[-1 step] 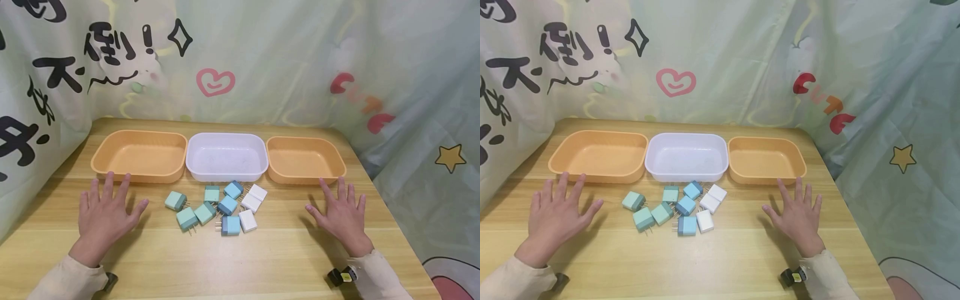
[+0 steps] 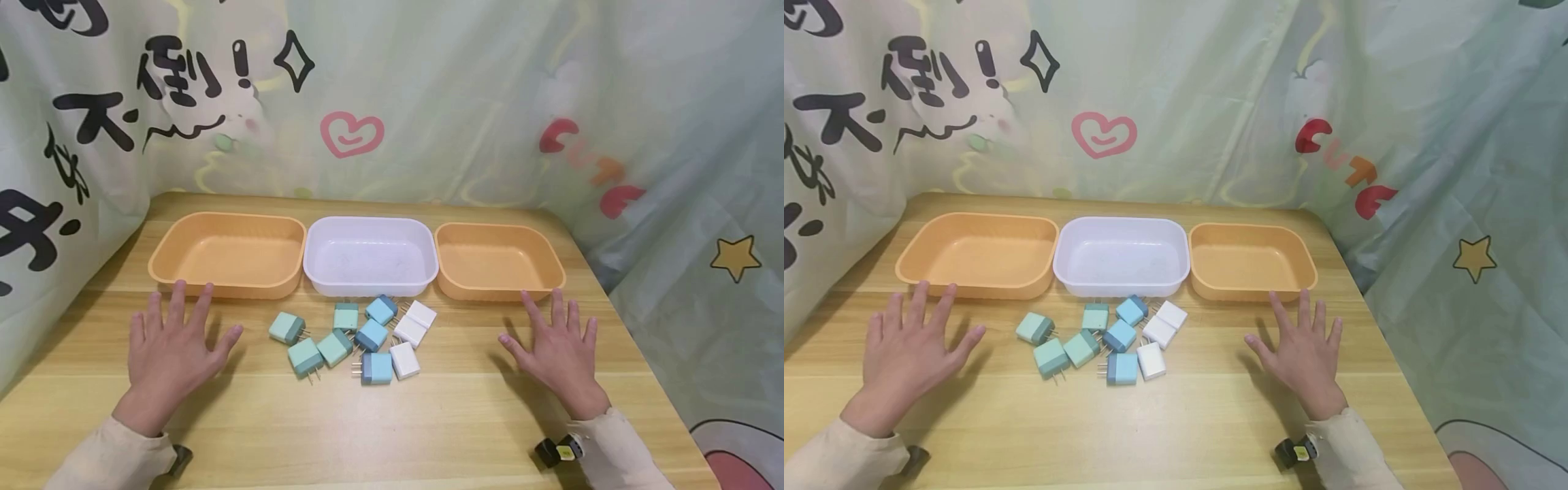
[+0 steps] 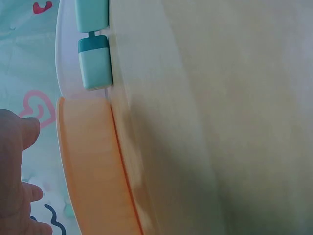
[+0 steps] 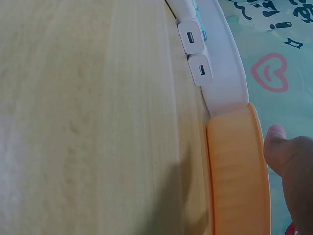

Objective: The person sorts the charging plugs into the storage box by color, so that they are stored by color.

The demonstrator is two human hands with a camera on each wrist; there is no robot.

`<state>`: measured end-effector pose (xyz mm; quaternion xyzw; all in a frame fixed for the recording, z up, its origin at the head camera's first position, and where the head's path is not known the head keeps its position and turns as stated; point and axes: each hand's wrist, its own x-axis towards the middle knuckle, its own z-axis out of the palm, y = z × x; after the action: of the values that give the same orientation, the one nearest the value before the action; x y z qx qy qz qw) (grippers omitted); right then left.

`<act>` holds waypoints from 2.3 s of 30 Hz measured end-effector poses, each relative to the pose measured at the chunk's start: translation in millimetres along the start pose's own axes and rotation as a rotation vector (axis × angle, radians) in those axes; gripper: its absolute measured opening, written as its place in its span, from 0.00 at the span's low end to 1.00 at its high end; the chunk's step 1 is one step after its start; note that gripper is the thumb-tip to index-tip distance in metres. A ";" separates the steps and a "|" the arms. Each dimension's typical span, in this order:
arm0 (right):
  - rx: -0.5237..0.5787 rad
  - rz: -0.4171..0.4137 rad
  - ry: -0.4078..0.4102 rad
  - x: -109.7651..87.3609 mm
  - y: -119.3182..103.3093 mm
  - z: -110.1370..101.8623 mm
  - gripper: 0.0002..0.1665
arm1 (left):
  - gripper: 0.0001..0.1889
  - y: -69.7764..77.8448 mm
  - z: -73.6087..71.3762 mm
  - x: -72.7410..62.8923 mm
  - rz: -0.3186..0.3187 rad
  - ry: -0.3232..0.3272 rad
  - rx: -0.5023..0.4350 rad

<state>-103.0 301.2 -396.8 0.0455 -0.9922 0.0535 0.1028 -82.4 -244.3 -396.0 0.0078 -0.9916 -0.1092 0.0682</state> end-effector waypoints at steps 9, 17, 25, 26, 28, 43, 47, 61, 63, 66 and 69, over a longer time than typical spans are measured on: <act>0.001 -0.008 -0.004 1.3 -1.7 -0.2 0.51 | 0.45 -0.1 -1.7 -2.0 0.001 0.007 0.002; 0.007 -0.019 -0.004 1.9 -4.2 -2.3 0.50 | 0.45 0.0 -3.0 -2.6 0.000 0.013 0.007; 0.019 -0.060 0.028 7.3 -11.3 -4.3 0.50 | 0.45 0.7 -7.0 0.8 0.012 0.024 0.010; 0.021 -0.067 0.030 8.5 -13.1 -4.8 0.50 | 0.45 0.8 -7.8 1.5 0.015 0.027 0.014; 0.028 -0.077 0.028 11.3 -16.8 -5.5 0.49 | 0.45 1.0 -9.4 3.2 0.021 0.030 0.022; 0.142 -0.280 0.139 34.7 -37.3 4.3 0.47 | 0.42 -21.4 -22.9 38.5 -0.022 0.096 -0.122; 0.201 -0.339 0.162 39.3 -44.4 5.2 0.47 | 0.41 -34.7 -26.7 53.7 -0.067 0.133 -0.234; 0.366 -0.335 0.052 45.8 -69.7 -2.1 0.40 | 0.43 -65.9 -28.9 76.6 -0.224 -0.023 -0.379; 0.369 -0.327 0.032 46.3 -72.5 -2.6 0.40 | 0.43 -68.7 -26.7 77.9 -0.227 -0.028 -0.380; 0.384 -0.310 -0.003 46.5 -77.0 -2.8 0.39 | 0.41 -73.5 -23.7 78.2 -0.231 -0.025 -0.378; 0.406 -0.290 -0.039 46.4 -80.5 -2.2 0.39 | 0.40 -78.1 -21.4 77.2 -0.235 -0.024 -0.383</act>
<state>-139.6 218.1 -377.2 0.2079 -0.9461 0.2356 0.0787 -155.9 -327.5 -382.0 0.1088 -0.9458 -0.3028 0.0432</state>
